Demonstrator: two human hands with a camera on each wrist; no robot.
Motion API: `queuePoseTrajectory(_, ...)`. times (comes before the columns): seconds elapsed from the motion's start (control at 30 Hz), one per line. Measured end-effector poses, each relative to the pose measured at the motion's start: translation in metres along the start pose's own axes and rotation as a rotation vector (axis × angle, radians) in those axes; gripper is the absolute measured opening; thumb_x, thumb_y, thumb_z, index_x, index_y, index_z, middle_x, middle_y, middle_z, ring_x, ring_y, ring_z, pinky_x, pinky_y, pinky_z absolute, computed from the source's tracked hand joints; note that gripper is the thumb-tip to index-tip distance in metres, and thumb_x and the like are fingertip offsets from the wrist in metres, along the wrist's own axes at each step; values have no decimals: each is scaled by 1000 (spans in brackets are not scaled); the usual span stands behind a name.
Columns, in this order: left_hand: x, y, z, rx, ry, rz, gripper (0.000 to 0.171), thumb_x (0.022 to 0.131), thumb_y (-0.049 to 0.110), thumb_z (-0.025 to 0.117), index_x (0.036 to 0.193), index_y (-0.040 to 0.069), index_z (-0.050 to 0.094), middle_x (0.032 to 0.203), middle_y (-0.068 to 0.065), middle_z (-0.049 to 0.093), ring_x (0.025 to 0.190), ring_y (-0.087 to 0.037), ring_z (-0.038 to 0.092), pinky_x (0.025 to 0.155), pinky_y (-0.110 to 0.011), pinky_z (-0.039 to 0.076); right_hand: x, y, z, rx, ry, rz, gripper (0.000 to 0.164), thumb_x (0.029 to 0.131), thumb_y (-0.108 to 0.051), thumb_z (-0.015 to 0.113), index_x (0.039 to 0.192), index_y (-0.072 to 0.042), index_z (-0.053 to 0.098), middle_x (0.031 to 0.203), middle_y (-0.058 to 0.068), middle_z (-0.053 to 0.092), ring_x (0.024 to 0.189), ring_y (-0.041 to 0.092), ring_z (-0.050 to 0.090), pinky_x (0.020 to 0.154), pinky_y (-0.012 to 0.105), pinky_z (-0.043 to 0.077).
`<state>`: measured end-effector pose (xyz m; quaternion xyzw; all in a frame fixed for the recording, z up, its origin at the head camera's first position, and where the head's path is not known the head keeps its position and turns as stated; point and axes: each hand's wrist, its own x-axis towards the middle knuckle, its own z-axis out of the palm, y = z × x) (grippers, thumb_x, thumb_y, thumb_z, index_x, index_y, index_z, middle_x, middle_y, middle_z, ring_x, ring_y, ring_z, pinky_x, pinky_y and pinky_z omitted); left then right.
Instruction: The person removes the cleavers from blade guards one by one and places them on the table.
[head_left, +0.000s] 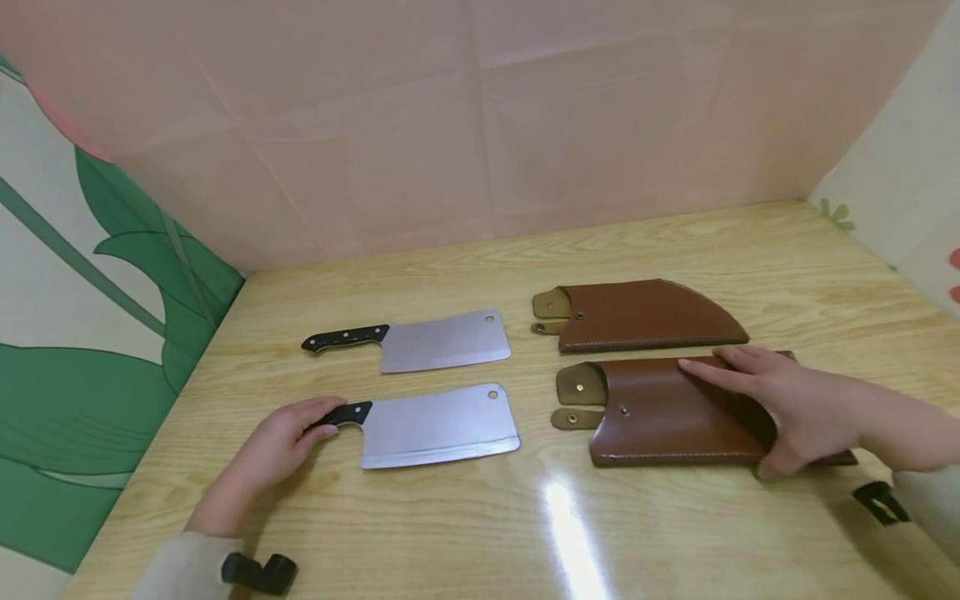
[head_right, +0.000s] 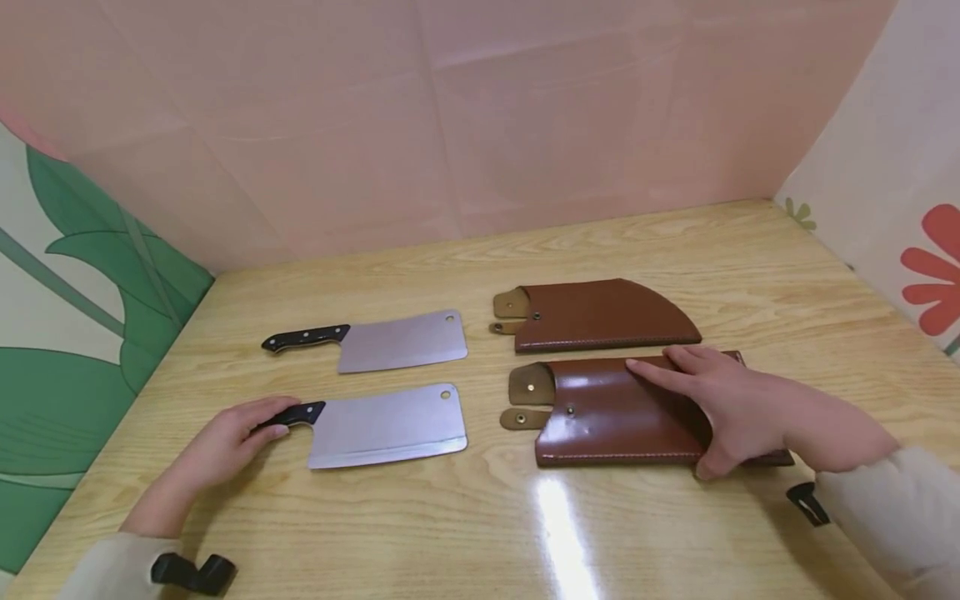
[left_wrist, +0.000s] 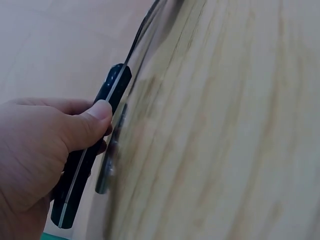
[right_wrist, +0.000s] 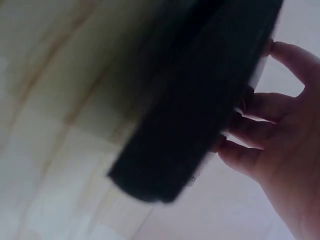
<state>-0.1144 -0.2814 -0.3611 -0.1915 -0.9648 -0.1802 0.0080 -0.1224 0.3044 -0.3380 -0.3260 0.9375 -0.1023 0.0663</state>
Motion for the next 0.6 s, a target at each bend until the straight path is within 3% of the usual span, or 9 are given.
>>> queuePoseTrajectory(0.23, -1, -1, 2, -33, -25, -10, 36, 90, 8, 58, 125, 5, 57, 133, -17, 51, 122, -36, 48, 99, -52, 39, 5, 2, 3, 82, -29, -20, 119, 42, -31, 89, 145, -29, 28, 139, 34, 26, 121, 50, 30, 75, 66, 42)
queuePoseTrajectory(0.4, -1, -2, 2, -18, -18, -11, 36, 90, 9, 60, 126, 5, 57, 132, -17, 52, 121, -37, 48, 99, -53, 39, 6, 6, 4, 142, -52, -27, 120, 43, -28, 89, 146, -27, 27, 141, 35, 21, 124, 49, 25, 75, 63, 44)
queuePoseTrajectory(0.53, -2, 0, -3, 11, 4, -9, 42, 88, 16, 64, 128, 7, 56, 135, -17, 50, 122, -40, 46, 100, -56, 36, 6, 8, 1, 187, -95, 8, 120, 44, -34, 89, 146, -30, 26, 146, 35, 14, 127, 56, 17, 81, 75, 31)
queuePoseTrajectory(0.6, -1, 2, -8, 24, 29, -1, 47, 87, 21, 66, 129, 7, 54, 137, -17, 47, 123, -41, 44, 100, -58, 34, 7, 8, -3, 197, -74, -16, 117, 48, -39, 88, 146, -30, 25, 146, 35, 12, 127, 60, 14, 84, 80, 20)
